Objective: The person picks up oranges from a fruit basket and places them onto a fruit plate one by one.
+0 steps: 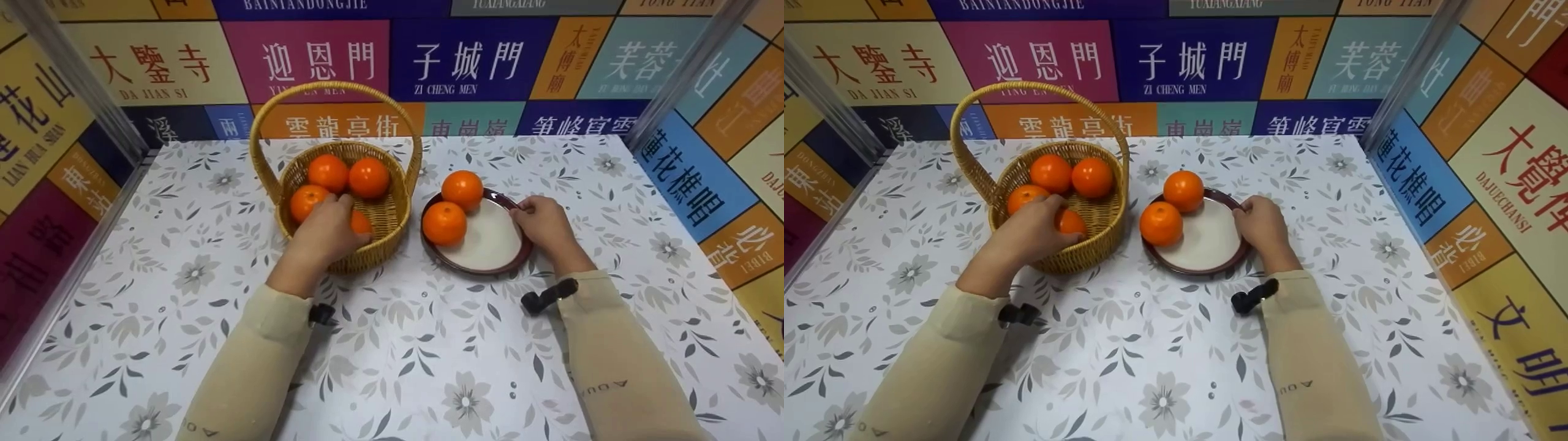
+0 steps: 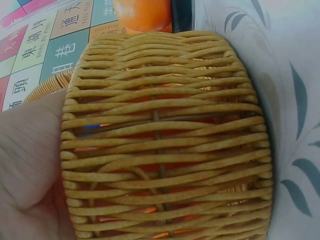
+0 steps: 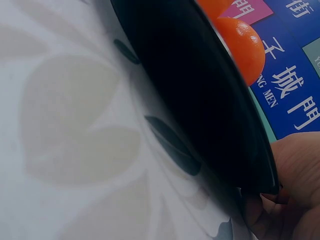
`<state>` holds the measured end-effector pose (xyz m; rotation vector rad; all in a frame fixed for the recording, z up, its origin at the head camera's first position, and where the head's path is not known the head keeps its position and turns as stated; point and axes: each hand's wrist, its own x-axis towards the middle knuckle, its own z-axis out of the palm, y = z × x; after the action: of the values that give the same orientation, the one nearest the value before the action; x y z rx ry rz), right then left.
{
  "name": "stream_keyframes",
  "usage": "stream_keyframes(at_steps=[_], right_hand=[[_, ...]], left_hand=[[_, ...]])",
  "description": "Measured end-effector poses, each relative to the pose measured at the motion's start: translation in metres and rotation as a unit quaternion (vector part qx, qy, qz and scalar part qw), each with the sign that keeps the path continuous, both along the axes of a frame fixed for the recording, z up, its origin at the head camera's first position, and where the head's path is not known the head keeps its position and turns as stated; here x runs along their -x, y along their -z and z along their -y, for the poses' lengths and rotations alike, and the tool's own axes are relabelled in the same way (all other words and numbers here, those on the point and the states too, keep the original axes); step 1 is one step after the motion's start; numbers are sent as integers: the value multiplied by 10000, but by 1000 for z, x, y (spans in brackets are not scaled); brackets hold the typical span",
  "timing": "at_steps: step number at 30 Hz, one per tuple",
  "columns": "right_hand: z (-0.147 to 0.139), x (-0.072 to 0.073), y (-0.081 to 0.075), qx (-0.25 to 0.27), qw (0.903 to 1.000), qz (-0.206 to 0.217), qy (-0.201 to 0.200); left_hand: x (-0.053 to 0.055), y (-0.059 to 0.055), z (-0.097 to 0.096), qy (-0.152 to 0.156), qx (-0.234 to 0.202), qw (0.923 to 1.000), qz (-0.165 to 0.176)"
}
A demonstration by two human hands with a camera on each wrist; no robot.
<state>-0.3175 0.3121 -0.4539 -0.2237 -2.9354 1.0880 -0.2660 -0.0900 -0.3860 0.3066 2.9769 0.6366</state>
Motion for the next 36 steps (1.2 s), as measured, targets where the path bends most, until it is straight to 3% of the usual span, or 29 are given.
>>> stream_keyframes(at_steps=[9,23,30,36], right_hand=[[0,-2,0,15,10000,20,-10],[0,0,-1,39,9998,185,75],[0,0,1,36,9999,100,29],[0,0,1,24,10000,25,29]], left_hand=[[-2,-4,-4,74,-165,9982,-566],[-15,-23,-26,72,-359,9888,-1446],[-24,-27,-39,146,-466,9867,-1553],[-27,-28,-54,463,-413,9838,-1681]])
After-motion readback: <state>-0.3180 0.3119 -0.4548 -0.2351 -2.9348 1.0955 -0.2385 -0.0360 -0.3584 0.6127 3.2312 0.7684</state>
